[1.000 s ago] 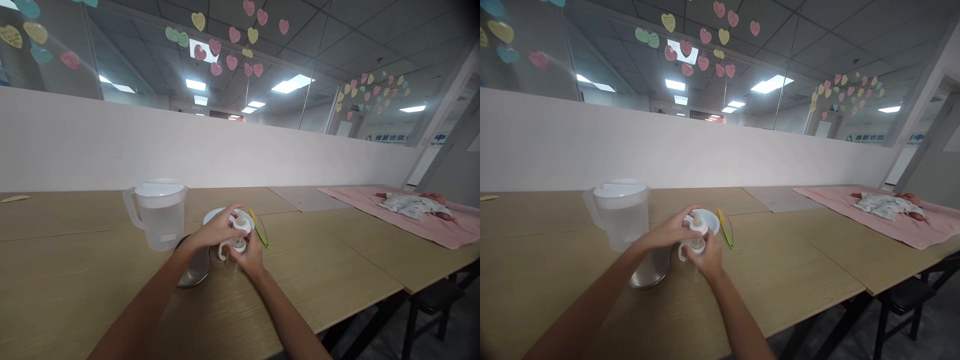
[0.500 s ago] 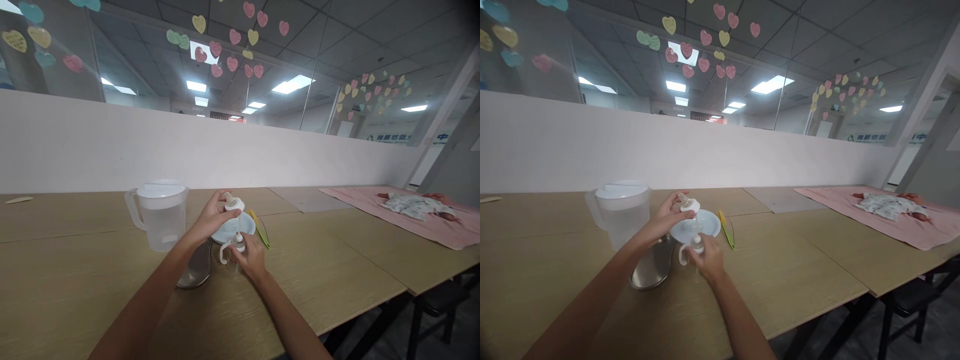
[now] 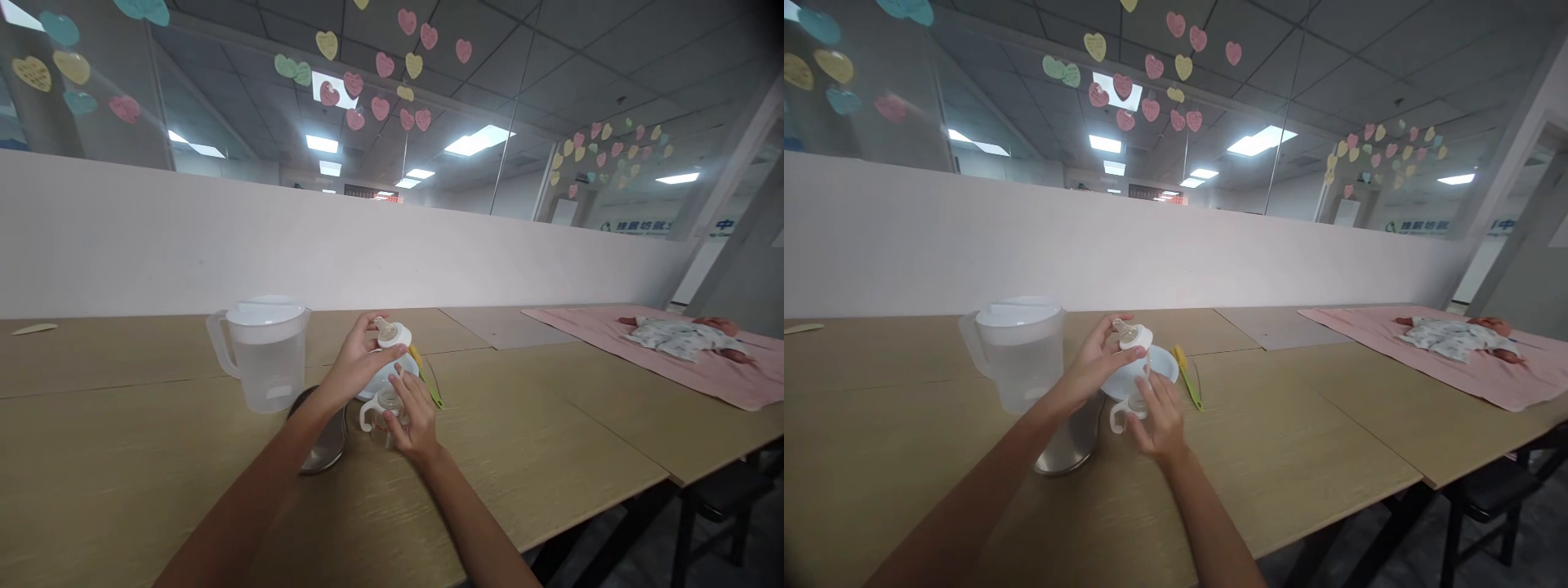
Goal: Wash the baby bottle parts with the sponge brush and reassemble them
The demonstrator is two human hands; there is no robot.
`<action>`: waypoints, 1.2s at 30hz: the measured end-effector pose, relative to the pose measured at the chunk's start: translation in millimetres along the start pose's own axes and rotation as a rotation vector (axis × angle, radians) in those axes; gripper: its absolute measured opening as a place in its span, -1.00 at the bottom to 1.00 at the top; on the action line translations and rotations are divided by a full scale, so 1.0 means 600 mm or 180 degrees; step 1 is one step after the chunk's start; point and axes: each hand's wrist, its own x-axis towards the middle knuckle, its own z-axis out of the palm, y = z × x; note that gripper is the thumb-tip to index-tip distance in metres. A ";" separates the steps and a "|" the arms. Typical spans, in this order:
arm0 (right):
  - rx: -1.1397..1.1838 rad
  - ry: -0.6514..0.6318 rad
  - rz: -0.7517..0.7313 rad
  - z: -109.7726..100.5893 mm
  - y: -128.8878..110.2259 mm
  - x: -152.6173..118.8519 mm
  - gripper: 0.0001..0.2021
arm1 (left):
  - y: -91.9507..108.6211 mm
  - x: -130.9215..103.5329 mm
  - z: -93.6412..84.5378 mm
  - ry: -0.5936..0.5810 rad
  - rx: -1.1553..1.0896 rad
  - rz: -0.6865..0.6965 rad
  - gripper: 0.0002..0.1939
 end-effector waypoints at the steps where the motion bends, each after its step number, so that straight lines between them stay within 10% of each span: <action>1: -0.0045 0.0015 0.0036 -0.002 0.000 0.002 -0.50 | 0.000 -0.001 0.002 -0.0046 -0.0001 -0.0008 -0.40; 12: -0.0137 0.0983 0.1149 -0.013 0.038 0.031 -0.68 | -0.001 0.018 -0.029 0.0330 0.0105 0.0180 -0.55; 20: 0.0494 0.0460 0.1943 -0.007 0.099 0.081 -0.71 | 0.006 0.026 -0.059 0.0536 0.0185 0.0320 -0.54; 36: 0.1373 0.0117 0.2834 0.034 0.147 0.011 -0.63 | 0.006 0.023 -0.047 0.0380 0.0243 0.0391 -0.60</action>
